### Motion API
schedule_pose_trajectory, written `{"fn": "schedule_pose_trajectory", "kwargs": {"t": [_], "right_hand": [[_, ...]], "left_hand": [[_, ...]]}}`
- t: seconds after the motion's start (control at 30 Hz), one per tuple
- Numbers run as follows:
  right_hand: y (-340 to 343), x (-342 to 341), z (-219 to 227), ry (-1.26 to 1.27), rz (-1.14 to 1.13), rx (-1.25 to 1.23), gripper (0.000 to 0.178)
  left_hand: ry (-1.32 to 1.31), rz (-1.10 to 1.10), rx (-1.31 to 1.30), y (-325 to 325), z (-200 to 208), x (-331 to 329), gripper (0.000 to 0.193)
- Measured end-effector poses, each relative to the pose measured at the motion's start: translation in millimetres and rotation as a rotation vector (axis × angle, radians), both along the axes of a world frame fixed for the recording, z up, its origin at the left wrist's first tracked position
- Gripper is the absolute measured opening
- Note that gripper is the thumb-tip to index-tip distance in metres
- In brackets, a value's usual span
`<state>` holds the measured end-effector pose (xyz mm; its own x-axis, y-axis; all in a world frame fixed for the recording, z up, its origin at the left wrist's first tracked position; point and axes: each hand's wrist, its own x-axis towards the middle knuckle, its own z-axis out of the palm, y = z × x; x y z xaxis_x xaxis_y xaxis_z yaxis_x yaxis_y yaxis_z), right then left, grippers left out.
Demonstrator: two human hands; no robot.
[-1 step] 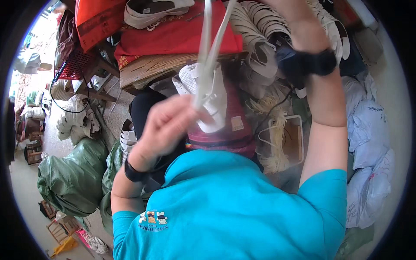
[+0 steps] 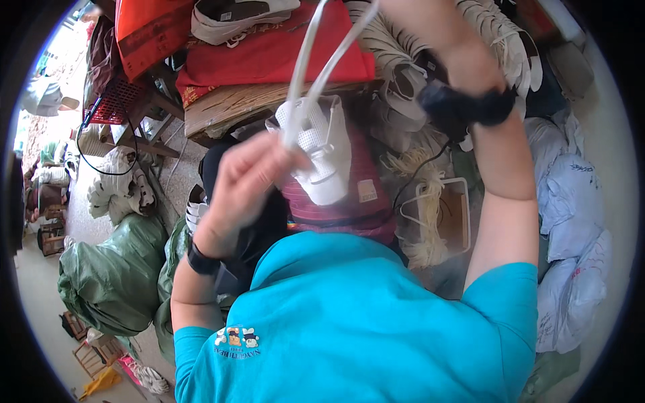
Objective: The person sits on the floor and laces a white sneaker using a long white shoelace. They thread the lace through the eyelets, pull it tight, and tie a knot. The person then picks up a second white sneaker and repeats the lacing process.
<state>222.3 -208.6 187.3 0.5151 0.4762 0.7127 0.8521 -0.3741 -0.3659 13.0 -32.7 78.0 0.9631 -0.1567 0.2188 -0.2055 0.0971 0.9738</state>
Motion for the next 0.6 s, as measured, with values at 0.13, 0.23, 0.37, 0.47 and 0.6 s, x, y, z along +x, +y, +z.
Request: {"fn": "schedule_pose_trajectory", "kwargs": {"t": [0.13,0.23,0.37,0.47,0.6], "right_hand": [[-20,-33,-105,0.525,0.228,-0.4,0.014],[-24,-78,-142,0.701,0.304,-0.51,0.017],[-25,-93,-158,0.887,0.285,-0.487,0.016],[-38,-78,-153,1.249,0.499,-0.431,0.013],[-72,-63,-160,1.642,0.604,-0.38,0.016]], "left_hand": [[0.124,0.11,-0.259,49,-46,40,0.031],[0.197,0.111,-0.283,54,-65,42,0.034],[0.268,0.147,-0.274,55,-77,41,0.035],[0.278,0.133,-0.281,53,-78,37,0.035],[0.304,0.061,-0.222,41,-69,32,0.033]]}}
